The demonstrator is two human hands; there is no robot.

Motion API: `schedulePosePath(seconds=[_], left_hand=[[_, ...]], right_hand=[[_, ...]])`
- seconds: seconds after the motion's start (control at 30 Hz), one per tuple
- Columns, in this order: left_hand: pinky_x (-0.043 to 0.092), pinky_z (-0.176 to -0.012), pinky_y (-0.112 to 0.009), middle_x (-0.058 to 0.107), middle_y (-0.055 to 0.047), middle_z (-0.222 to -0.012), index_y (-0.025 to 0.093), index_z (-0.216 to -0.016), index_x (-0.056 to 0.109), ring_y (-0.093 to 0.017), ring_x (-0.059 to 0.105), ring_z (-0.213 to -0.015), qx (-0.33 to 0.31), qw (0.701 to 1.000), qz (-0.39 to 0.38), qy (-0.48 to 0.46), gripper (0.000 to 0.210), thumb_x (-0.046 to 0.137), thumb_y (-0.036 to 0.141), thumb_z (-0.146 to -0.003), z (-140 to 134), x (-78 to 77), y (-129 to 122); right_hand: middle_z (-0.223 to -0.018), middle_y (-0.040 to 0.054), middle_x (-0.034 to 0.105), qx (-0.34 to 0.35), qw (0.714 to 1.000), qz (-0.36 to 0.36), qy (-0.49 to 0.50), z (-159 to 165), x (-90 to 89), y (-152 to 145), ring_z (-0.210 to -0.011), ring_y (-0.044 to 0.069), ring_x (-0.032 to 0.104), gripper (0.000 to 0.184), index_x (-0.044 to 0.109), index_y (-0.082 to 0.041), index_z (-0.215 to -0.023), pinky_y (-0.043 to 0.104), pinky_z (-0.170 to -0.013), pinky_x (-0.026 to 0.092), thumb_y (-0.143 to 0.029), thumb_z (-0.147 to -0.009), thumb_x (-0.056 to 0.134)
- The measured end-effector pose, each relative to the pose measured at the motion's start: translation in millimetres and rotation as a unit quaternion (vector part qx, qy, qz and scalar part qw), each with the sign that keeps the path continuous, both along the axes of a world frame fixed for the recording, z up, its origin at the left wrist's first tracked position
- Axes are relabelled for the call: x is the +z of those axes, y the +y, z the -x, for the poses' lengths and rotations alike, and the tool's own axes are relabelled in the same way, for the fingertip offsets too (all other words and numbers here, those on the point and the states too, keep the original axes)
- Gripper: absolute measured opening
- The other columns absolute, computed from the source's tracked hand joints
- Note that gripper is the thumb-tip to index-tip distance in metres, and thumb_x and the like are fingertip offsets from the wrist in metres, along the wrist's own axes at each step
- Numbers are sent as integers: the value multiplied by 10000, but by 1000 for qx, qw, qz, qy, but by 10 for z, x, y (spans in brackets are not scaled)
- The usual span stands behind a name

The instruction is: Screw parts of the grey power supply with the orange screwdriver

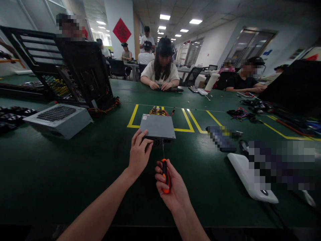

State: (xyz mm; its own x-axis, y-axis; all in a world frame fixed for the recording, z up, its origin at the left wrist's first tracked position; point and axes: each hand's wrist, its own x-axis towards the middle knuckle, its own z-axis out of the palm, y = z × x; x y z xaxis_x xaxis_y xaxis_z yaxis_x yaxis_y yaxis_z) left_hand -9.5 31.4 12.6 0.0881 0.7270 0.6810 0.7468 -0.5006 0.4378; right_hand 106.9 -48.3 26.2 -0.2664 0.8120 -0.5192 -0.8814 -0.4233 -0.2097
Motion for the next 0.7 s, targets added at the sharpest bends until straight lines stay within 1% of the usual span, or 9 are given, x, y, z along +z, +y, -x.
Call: schedulePosePath(seconds=[0.1,0.17,0.23,0.33,0.4,0.43,0.5,0.6,0.7], left_hand=[[328,-1006,-466,472,-61,-1236,193,-880,595,-234,287,-1256,-1,1000,1,7,126,491,154,-819,-2,-5,1],[330,-1003,-461,472,-62,-1235,192,-881,591,-233,291,-1253,-1,1000,3,6,126,485,156,-822,3,-9,8],[325,-1004,-449,472,-64,-1236,188,-886,584,-227,294,-1253,1,1000,6,8,125,477,161,-828,6,-11,9],[290,-1010,-462,457,-59,-1257,191,-876,586,-240,270,-1265,11,1000,2,22,118,482,166,-827,-3,-1,-16],[263,-1009,-484,455,-52,-1260,200,-871,593,-256,266,-1263,15,1000,-11,21,111,498,173,-819,-19,18,-49],[269,-1001,-483,474,-52,-1235,206,-874,596,-256,295,-1244,10,1000,-16,14,111,504,179,-817,-30,29,-67],[331,-958,-440,534,-56,-1125,210,-891,595,-227,409,-1145,-30,999,-8,-18,122,497,188,-823,-56,42,-99],[425,-846,-333,570,-45,-951,191,-893,589,-160,527,-934,-120,986,74,-90,144,455,186,-840,-110,13,-122],[453,-756,-281,585,-26,-881,187,-859,599,-137,555,-827,-167,954,190,-161,139,465,191,-824,-173,-75,-110]], right_hand=[[-630,-7,473,-15,1000,10,9,13,6,2,-407,0,330,150,529,-126,-747,68,-308,220,-229,-844,479],[-612,-13,462,-9,1000,9,7,10,11,1,-419,8,348,164,535,-124,-757,74,-329,266,-245,-849,472],[-603,-13,460,3,1000,4,-1,-7,22,0,-426,18,360,186,550,-121,-811,85,-336,288,-271,-860,451],[-621,-3,472,8,1000,0,0,-50,36,3,-403,13,331,208,553,-113,-866,81,-303,237,-276,-871,424],[-633,1,476,-4,1000,9,10,-76,33,8,-388,-1,303,199,542,-106,-810,73,-289,202,-258,-869,429],[-634,0,475,-11,1000,16,14,-86,26,12,-388,-4,302,196,533,-106,-775,69,-289,201,-249,-866,436],[-629,-1,473,-16,999,27,15,-97,6,20,-403,0,329,196,526,-110,-748,65,-304,239,-243,-864,440],[-610,-3,468,9,1000,25,10,-97,-14,34,-426,16,369,215,538,-112,-777,77,-330,299,-255,-875,411],[-614,-4,465,11,1000,15,9,-92,-2,44,-403,9,336,229,543,-109,-810,73,-304,256,-273,-880,399]])
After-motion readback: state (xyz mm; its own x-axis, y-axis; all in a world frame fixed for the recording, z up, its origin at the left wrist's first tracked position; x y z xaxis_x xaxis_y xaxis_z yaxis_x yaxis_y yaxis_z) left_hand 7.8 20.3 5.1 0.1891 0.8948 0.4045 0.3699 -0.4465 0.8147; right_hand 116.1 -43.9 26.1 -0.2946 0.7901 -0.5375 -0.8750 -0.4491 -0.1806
